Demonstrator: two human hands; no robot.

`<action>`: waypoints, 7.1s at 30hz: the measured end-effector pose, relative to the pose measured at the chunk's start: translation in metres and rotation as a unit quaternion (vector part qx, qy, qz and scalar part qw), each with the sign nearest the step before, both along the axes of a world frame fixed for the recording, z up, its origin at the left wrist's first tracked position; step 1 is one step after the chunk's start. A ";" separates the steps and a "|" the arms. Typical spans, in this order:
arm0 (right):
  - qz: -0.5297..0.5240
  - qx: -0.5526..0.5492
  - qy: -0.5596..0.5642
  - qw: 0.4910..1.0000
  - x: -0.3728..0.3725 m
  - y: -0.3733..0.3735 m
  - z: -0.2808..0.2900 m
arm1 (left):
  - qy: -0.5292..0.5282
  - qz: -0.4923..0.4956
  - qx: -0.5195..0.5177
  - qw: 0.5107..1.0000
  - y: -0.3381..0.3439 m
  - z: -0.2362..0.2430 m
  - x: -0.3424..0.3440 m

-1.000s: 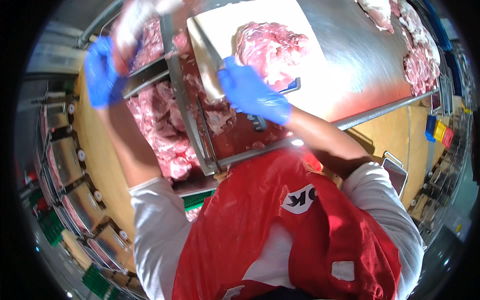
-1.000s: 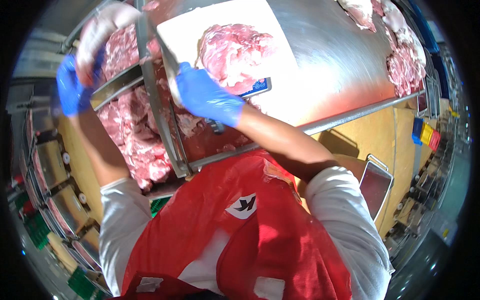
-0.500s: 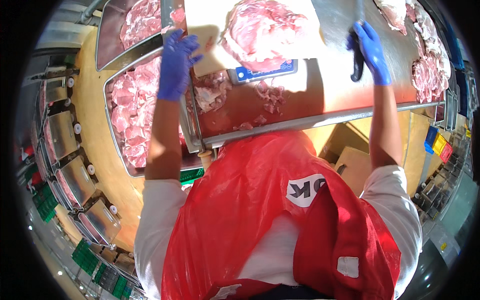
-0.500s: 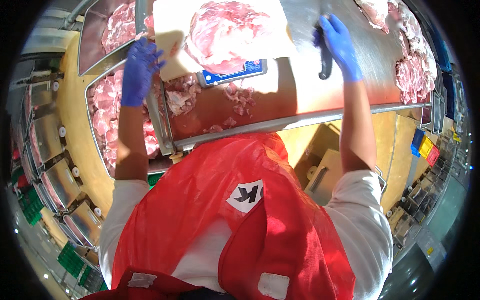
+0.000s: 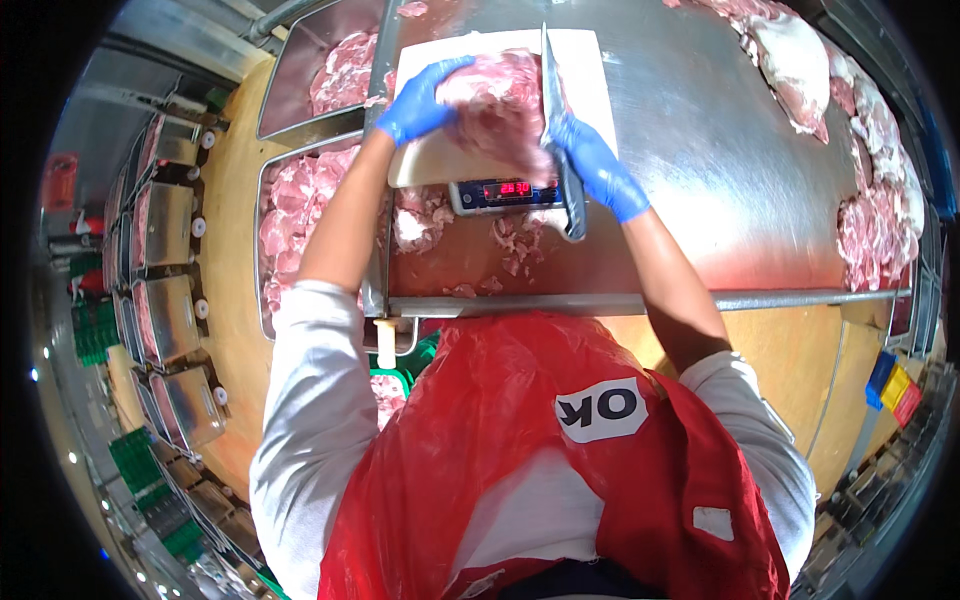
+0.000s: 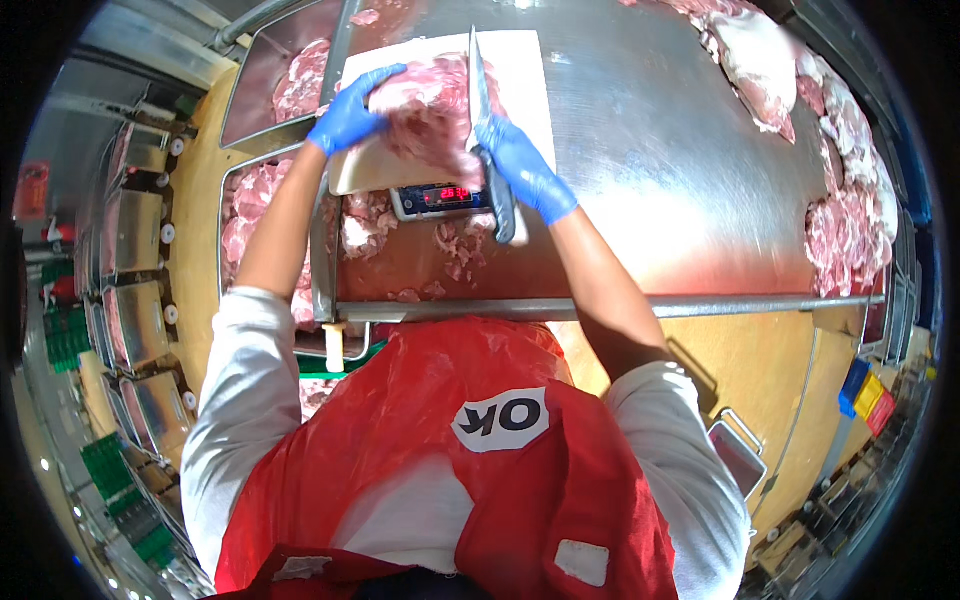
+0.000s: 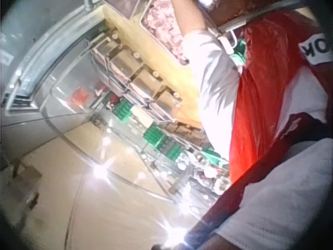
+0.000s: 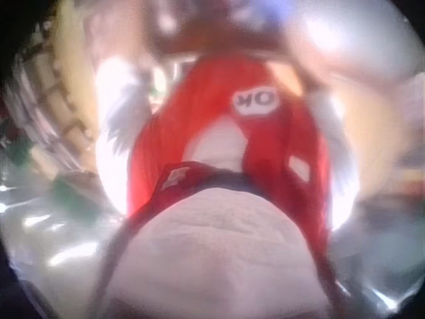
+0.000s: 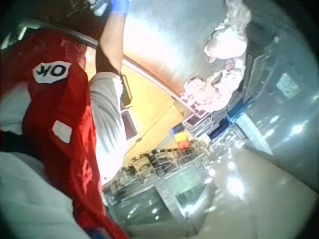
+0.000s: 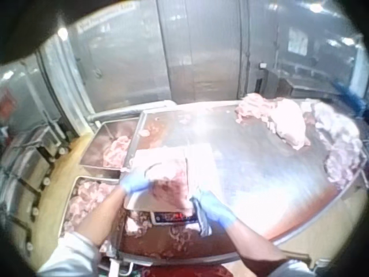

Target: The person cuts large pieces of raw meat into smaller portions using a knife on a cutting board. The cut pieces are placed into metal trays and green crates. The person also uses a digital scale to weigh portions of meat.

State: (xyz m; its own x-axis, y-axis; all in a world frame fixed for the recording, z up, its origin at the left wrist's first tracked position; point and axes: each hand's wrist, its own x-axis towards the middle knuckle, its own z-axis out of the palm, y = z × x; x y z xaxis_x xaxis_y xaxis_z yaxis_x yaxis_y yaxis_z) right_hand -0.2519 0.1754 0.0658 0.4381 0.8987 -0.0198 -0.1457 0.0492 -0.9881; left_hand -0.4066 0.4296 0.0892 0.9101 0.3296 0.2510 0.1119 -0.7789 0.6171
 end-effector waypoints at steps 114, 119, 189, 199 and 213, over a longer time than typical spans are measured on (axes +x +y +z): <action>-0.163 -0.229 -0.224 0.933 0.039 -0.150 -0.001 | 0.107 -0.101 0.275 0.950 -0.025 0.045 -0.029; -0.139 -0.166 -0.103 0.971 0.052 -0.084 0.009 | -0.140 0.263 -0.363 0.883 0.002 -0.032 -0.098; 0.313 -0.264 0.039 0.911 -0.163 0.087 0.049 | -0.157 0.707 -0.253 0.641 -0.121 -0.156 -0.516; -0.037 -0.090 0.138 0.986 -0.020 -0.120 0.072 | -0.156 0.309 -0.190 0.919 -0.094 -0.025 -0.272; -0.570 -0.087 0.231 0.784 -0.068 -0.592 -0.033 | 0.016 -0.317 -0.075 0.945 -0.384 -0.007 0.181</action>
